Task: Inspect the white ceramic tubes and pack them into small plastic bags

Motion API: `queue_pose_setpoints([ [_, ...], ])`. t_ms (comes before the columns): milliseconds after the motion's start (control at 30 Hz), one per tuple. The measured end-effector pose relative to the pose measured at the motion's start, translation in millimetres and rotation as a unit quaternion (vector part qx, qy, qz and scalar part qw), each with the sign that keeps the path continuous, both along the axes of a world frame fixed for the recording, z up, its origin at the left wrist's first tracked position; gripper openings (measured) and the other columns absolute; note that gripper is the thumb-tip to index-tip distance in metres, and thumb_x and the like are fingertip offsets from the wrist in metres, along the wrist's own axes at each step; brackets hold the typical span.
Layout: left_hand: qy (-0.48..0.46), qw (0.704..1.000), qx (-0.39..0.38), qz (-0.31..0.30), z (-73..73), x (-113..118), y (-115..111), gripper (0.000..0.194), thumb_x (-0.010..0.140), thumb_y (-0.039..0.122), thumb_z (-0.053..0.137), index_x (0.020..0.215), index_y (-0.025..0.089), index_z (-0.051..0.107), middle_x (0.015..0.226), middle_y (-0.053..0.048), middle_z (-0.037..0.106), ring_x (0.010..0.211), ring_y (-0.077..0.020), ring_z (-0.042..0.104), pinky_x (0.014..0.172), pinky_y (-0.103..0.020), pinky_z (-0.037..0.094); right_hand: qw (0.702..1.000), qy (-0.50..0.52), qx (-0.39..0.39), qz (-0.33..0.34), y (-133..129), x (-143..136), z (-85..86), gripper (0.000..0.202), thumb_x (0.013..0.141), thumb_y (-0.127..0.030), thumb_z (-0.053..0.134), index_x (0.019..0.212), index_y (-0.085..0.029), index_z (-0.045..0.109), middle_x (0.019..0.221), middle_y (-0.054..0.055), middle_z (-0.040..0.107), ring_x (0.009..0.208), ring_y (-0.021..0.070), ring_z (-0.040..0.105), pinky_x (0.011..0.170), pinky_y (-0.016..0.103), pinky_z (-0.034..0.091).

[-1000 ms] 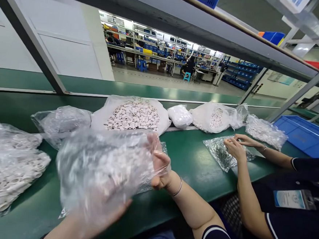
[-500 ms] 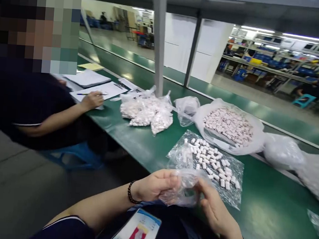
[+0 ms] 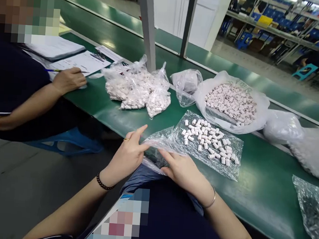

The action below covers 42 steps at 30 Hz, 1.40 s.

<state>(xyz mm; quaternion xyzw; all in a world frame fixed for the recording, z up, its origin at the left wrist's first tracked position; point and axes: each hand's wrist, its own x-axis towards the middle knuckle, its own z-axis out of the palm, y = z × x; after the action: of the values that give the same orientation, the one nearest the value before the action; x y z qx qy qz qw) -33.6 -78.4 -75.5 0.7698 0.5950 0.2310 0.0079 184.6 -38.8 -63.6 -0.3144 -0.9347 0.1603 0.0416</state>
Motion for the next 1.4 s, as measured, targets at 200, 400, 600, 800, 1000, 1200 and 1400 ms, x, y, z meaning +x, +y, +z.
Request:
queue_pose_setpoints([
  [200,-0.006,0.966,-0.168,-0.196,6.5,-11,3,0.053,0.086,0.000,0.032,0.116,0.023,0.068,0.154,-0.007,0.036,0.147,-0.0263,0.022,0.110,-0.043,0.041,0.989,0.068,-0.127,0.034,30,13,-8.7,0.046,0.093,-0.032,0.056,0.136,-0.018,0.049,0.123,0.012,0.066,0.111,0.0238,0.063,0.094,0.039,0.052],
  [400,-0.038,0.978,-0.179,-0.098,18.5,-40,26,0.053,0.088,0.007,0.032,0.135,0.020,0.052,0.149,-0.007,0.045,0.135,-0.0251,0.042,0.110,-0.046,0.037,0.956,0.230,-0.178,-0.023,29,63,-4.2,0.026,0.094,-0.030,0.054,0.118,-0.022,0.061,0.115,0.006,0.069,0.108,0.0164,0.064,0.094,0.032,0.051],
  [600,-0.143,0.967,-0.205,-0.036,40.9,-69,37,0.040,0.092,0.018,0.037,0.127,0.028,0.056,0.148,0.002,0.047,0.135,-0.0199,0.045,0.111,-0.032,0.039,0.946,0.122,-0.105,-0.282,43,100,-17.6,0.017,0.093,-0.032,0.051,0.096,-0.021,0.064,0.087,0.005,0.068,0.075,0.0167,0.063,0.065,0.029,0.052],
  [800,-0.138,0.946,-0.290,-0.031,38.0,-70,39,0.047,0.092,0.018,0.038,0.137,0.030,0.046,0.154,0.001,0.034,0.139,-0.0248,0.038,0.111,-0.038,0.039,0.961,0.045,-0.018,-0.271,60,55,-20.3,0.019,0.095,-0.032,0.048,0.096,-0.020,0.063,0.116,0.010,0.062,0.074,0.0158,0.063,0.063,0.029,0.049],
  [1000,-0.143,0.935,-0.318,-0.060,27.2,-66,41,0.049,0.094,0.020,0.037,0.142,0.033,0.041,0.158,-0.003,0.025,0.112,-0.0225,0.059,0.078,-0.025,0.055,0.953,-0.096,0.021,-0.288,71,20,-28.0,0.024,0.094,-0.037,0.048,0.103,-0.018,0.059,0.111,0.013,0.056,0.067,0.0158,0.057,0.049,0.026,0.034],
  [1200,-0.160,0.918,-0.356,-0.061,27.2,-54,51,0.052,0.098,0.024,0.033,0.148,0.035,0.027,0.157,-0.007,0.022,0.089,-0.0130,0.061,0.073,-0.023,0.054,0.956,-0.096,0.026,-0.276,69,16,-43.1,0.014,0.092,-0.022,0.044,0.095,-0.016,0.056,0.098,0.010,0.049,0.056,0.0104,0.044,0.045,0.024,0.025],
  [1400,-0.179,0.915,-0.358,-0.053,25.3,-32,58,0.082,0.087,0.022,0.053,0.153,0.037,0.007,0.156,-0.013,0.014,0.073,-0.0110,0.059,0.051,-0.021,0.051,0.961,0.044,-0.021,-0.274,74,32,-31.4,0.007,0.086,-0.024,0.054,0.091,-0.018,0.055,0.095,0.007,0.051,0.055,0.0095,0.047,0.050,0.026,0.042],
])
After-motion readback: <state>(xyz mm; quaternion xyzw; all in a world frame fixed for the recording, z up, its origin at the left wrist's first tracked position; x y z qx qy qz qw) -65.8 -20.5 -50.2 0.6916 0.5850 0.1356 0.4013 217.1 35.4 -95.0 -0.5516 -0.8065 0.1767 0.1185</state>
